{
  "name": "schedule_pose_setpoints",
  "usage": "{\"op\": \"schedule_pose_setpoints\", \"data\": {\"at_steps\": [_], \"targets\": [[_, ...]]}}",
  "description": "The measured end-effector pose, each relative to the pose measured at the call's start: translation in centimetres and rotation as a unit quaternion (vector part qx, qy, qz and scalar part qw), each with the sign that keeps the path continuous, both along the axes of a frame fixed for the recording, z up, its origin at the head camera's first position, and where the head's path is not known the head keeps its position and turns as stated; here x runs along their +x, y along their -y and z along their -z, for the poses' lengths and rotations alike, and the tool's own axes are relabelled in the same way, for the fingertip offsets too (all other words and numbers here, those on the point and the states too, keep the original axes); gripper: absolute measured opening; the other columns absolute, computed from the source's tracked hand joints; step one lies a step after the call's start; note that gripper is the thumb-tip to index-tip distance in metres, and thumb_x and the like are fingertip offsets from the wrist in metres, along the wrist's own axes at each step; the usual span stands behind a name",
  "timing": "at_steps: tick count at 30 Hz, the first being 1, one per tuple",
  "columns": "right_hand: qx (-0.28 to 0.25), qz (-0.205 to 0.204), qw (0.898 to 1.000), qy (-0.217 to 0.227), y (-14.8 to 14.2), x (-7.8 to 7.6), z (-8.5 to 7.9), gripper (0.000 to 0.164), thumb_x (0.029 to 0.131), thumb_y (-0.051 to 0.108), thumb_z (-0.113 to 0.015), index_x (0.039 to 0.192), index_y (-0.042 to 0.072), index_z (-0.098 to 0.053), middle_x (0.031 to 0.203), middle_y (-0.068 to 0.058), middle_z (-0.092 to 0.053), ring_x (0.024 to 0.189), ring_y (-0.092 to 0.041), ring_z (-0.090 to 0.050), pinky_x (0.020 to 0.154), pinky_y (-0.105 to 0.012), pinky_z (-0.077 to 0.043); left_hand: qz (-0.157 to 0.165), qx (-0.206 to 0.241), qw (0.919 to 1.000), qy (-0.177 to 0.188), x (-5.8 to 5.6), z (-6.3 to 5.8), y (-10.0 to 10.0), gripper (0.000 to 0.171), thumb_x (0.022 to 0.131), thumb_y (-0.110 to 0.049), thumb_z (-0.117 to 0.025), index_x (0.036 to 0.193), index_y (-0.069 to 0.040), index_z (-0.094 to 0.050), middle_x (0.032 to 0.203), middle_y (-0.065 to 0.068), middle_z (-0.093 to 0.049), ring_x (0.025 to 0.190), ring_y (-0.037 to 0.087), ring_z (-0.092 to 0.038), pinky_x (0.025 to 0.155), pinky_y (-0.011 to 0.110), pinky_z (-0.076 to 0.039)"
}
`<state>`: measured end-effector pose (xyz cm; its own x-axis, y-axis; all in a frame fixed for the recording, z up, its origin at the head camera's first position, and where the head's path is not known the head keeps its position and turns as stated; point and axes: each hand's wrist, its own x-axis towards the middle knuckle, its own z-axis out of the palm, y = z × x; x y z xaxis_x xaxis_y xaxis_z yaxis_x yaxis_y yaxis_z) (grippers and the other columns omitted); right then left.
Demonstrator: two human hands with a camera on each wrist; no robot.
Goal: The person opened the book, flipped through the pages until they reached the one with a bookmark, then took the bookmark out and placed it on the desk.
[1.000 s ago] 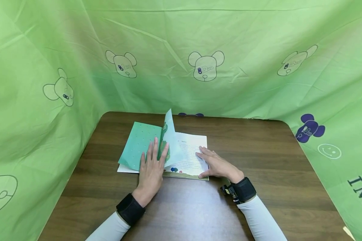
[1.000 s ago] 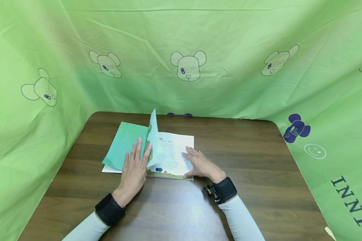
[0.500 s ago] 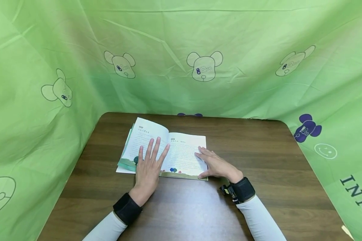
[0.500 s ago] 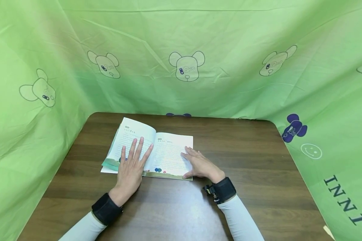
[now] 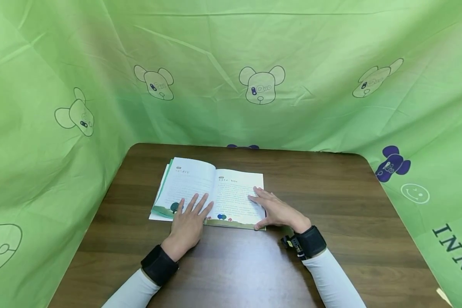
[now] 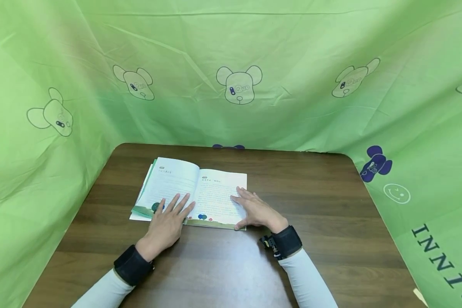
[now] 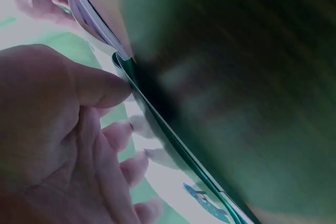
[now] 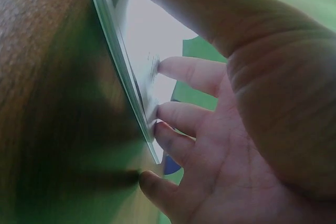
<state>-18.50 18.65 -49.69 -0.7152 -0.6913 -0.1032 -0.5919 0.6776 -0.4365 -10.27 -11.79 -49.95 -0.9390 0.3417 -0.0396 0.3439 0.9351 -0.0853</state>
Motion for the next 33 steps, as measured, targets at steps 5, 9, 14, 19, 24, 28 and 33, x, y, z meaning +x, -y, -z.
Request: {"op": "schedule_pose_setpoints", "data": {"at_steps": [5, 9, 14, 19, 24, 28, 33], "targets": [[-0.003, -0.012, 1.0, -0.001, -0.17, -0.15, -0.1, 0.095, 0.066, 0.044, -0.084, 0.145, 0.004, -0.05, 0.159, -0.028, -0.023, 0.146, -0.042, -0.021, 0.112, -0.063, -0.02, -0.012, 0.053, 0.9982, 0.026, -0.14, 0.27, 0.02, 0.058, 0.098, -0.021, -0.052, 0.154, -0.021, -0.038, 0.163, 0.009, -0.025, 0.147, 0.035, -0.022, 0.11, 0.061, -0.028], [-0.011, -0.022, 1.0, -0.012, -0.33, -0.22, -0.17, 0.092, 0.066, 0.044, -0.083, 0.144, 0.006, -0.052, 0.158, -0.029, -0.024, 0.145, -0.043, -0.021, 0.111, -0.065, -0.02, -0.021, 0.083, 0.9956, 0.036, -0.16, 0.43, -0.08, 0.054, 0.102, -0.029, -0.045, 0.154, -0.02, -0.038, 0.161, 0.012, -0.028, 0.145, 0.038, -0.025, 0.104, 0.065, -0.033], [-0.015, -0.03, 0.999, -0.027, -0.31, -0.2, 0.17, 0.091, 0.066, 0.046, -0.082, 0.143, 0.007, -0.053, 0.157, -0.03, -0.025, 0.144, -0.044, -0.023, 0.109, -0.069, -0.021, -0.038, 0.097, 0.9932, 0.053, 0.01, 0.44, -0.25, 0.055, 0.103, -0.037, -0.04, 0.155, -0.021, -0.036, 0.162, 0.012, -0.027, 0.145, 0.041, -0.024, 0.103, 0.069, -0.031], [-0.006, -0.025, 0.999, -0.034, -0.23, -0.1, 0.26, 0.09, 0.067, 0.048, -0.08, 0.143, 0.009, -0.053, 0.157, -0.029, -0.027, 0.144, -0.044, -0.025, 0.107, -0.07, -0.022, -0.042, 0.099, 0.9922, 0.064, 0.09, 0.45, -0.37, 0.057, 0.103, -0.038, -0.04, 0.156, -0.02, -0.033, 0.162, 0.012, -0.025, 0.146, 0.042, -0.021, 0.103, 0.071, -0.029], [-0.008, -0.02, 0.999, -0.045, -0.17, 0.0, 0.16, 0.083, 0.071, 0.044, -0.08, 0.142, 0.01, -0.055, 0.156, -0.028, -0.029, 0.143, -0.043, -0.027, 0.106, -0.071, -0.023, -0.045, 0.094, 0.9921, 0.071, 0.06, 0.6, -0.39, 0.061, 0.102, -0.045, -0.039, 0.157, -0.02, -0.031, 0.163, 0.011, -0.022, 0.147, 0.041, -0.018, 0.104, 0.071, -0.027], [-0.013, -0.023, 0.998, -0.057, -0.05, -0.04, 0.21, 0.078, 0.074, 0.043, -0.079, 0.141, 0.01, -0.056, 0.155, -0.028, -0.032, 0.142, -0.042, -0.029, 0.105, -0.071, -0.024, -0.052, 0.097, 0.9906, 0.082, 0.03, 0.75, -0.45, 0.072, 0.097, -0.056, -0.041, 0.157, -0.019, -0.029, 0.164, 0.012, -0.019, 0.148, 0.042, -0.015, 0.105, 0.072, -0.024], [-0.017, -0.02, 0.997, -0.071, 0.0, -0.12, 0.65, 0.075, 0.076, 0.045, -0.077, 0.139, 0.01, -0.058, 0.153, -0.028, -0.036, 0.141, -0.042, -0.032, 0.104, -0.071, -0.027, -0.055, 0.107, 0.9891, 0.085, 0.1, 0.9, -0.68, 0.083, 0.092, -0.063, -0.047, 0.157, -0.016, -0.029, 0.164, 0.015, -0.018, 0.147, 0.044, -0.014, 0.104, 0.074, -0.022]]}}
